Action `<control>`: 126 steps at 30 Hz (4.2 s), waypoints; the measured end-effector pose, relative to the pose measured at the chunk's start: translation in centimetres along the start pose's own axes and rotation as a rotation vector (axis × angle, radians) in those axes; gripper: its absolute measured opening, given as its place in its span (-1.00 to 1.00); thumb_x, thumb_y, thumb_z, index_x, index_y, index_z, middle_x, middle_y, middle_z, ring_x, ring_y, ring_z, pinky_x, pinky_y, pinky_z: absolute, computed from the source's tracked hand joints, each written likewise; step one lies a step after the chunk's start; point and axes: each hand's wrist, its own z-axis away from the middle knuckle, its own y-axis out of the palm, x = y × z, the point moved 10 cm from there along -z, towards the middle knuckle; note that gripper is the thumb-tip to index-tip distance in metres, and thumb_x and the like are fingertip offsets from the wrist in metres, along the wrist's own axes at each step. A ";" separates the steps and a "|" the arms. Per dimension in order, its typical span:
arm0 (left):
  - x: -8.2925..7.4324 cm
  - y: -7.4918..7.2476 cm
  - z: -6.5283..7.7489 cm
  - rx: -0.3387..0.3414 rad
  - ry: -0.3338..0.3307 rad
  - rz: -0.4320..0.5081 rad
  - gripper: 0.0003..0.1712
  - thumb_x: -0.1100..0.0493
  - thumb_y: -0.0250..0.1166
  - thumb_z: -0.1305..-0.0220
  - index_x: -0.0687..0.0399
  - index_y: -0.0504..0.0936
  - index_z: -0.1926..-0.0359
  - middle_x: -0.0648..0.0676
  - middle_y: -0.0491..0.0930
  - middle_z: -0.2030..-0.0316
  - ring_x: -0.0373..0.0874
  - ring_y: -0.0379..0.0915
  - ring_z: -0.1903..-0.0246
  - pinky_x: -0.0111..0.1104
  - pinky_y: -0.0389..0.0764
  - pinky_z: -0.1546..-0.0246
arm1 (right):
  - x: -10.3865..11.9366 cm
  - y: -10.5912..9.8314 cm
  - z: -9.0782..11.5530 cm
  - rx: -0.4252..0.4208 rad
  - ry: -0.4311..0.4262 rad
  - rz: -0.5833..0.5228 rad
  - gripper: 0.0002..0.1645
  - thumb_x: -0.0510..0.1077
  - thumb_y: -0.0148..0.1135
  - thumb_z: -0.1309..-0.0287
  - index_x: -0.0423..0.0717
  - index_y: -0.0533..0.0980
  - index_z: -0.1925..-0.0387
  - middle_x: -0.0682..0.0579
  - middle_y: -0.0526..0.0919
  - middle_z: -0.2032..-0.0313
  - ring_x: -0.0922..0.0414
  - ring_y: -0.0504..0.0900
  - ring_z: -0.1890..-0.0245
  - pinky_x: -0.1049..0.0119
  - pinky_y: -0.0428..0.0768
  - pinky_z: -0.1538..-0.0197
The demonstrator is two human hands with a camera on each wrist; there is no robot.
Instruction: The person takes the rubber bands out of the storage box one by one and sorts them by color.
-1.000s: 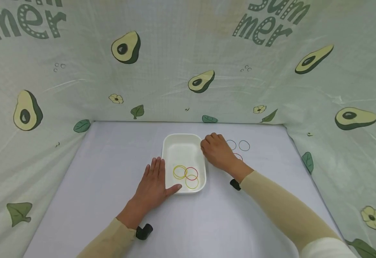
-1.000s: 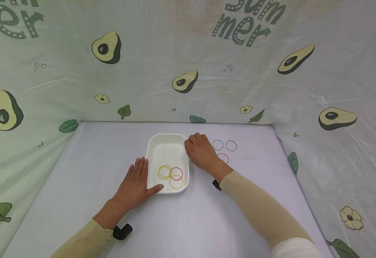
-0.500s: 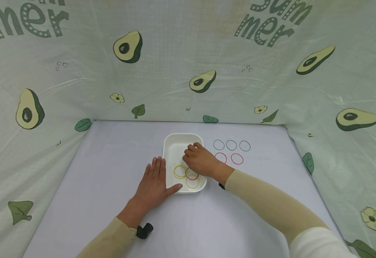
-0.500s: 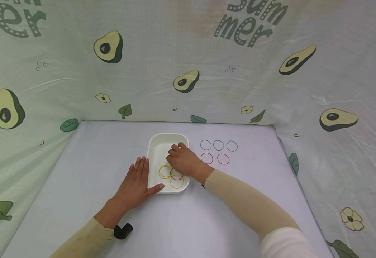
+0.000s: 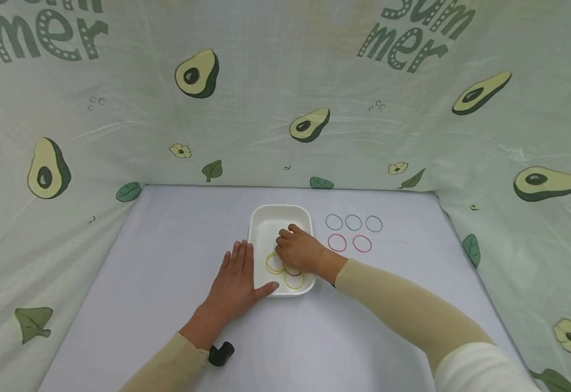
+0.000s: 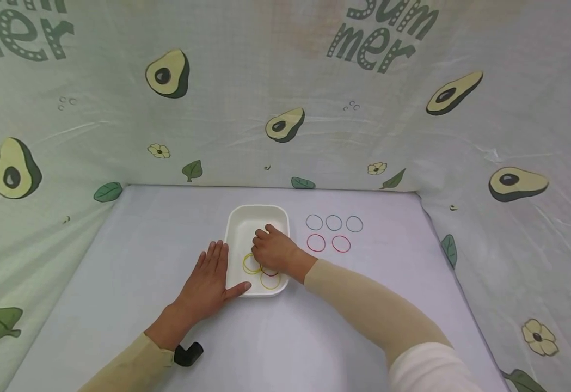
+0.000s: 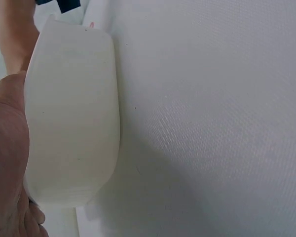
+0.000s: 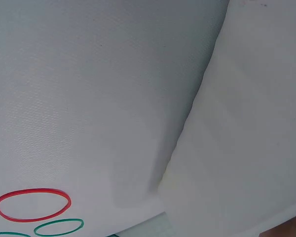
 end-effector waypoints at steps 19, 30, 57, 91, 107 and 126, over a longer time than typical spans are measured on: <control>-0.2 -0.2 0.1 -0.025 0.015 0.009 0.32 -0.51 0.23 -0.36 0.51 0.05 -0.60 0.46 0.01 -0.62 0.32 -0.13 -0.65 0.14 0.08 -0.61 | -1.8 -0.7 -0.3 -0.032 0.076 0.111 -0.85 -0.14 0.23 -0.40 -0.06 0.69 0.24 0.06 0.69 0.34 0.06 0.54 0.20 0.14 0.46 0.03; -0.1 -0.3 0.1 -0.015 0.009 0.008 0.32 -0.53 0.21 -0.35 0.50 0.04 -0.60 0.45 0.00 -0.62 0.31 -0.16 -0.65 0.14 0.06 -0.61 | -4.3 -3.3 0.2 -0.092 0.130 0.060 -0.86 -0.22 0.23 -0.43 -0.11 0.62 0.31 0.01 0.63 0.37 0.03 0.52 0.20 0.10 0.50 -0.06; -0.1 -0.3 0.1 -0.017 0.014 0.020 0.32 -0.52 0.20 -0.36 0.51 0.05 -0.59 0.46 0.02 -0.61 0.31 -0.15 -0.65 0.15 0.06 -0.61 | -1.3 0.7 -2.3 -0.061 0.119 -0.259 -0.84 -0.02 0.25 -0.41 0.04 0.59 0.08 0.11 0.59 0.17 0.06 0.49 0.01 0.11 0.48 -0.14; -0.2 -0.3 0.1 -0.017 0.016 0.023 0.31 -0.50 0.23 -0.36 0.52 0.05 -0.59 0.46 0.02 -0.61 0.32 -0.14 -0.65 0.15 0.07 -0.61 | -1.2 1.2 -2.8 -0.050 0.142 -0.184 -0.87 -0.10 0.19 -0.46 -0.06 0.59 0.20 0.06 0.61 0.27 0.04 0.52 0.09 0.13 0.50 -0.05; -0.1 -0.2 0.1 -0.022 0.011 0.024 0.31 -0.51 0.22 -0.36 0.51 0.04 -0.59 0.47 0.01 -0.61 0.32 -0.15 -0.65 0.15 0.06 -0.61 | -3.6 0.2 -1.3 -0.147 0.264 -0.226 -0.80 -0.06 0.19 -0.48 -0.05 0.58 0.28 0.01 0.62 0.30 0.00 0.52 0.19 0.10 0.47 0.07; -0.2 -0.2 0.1 -0.016 0.012 0.026 0.32 -0.51 0.23 -0.35 0.51 0.05 -0.59 0.47 0.00 -0.61 0.33 -0.15 -0.65 0.15 0.07 -0.61 | -6.2 -1.3 1.0 -0.172 0.336 -0.270 -0.85 -0.10 0.25 -0.47 -0.06 0.67 0.20 0.01 0.68 0.25 -0.02 0.53 0.15 0.11 0.49 0.07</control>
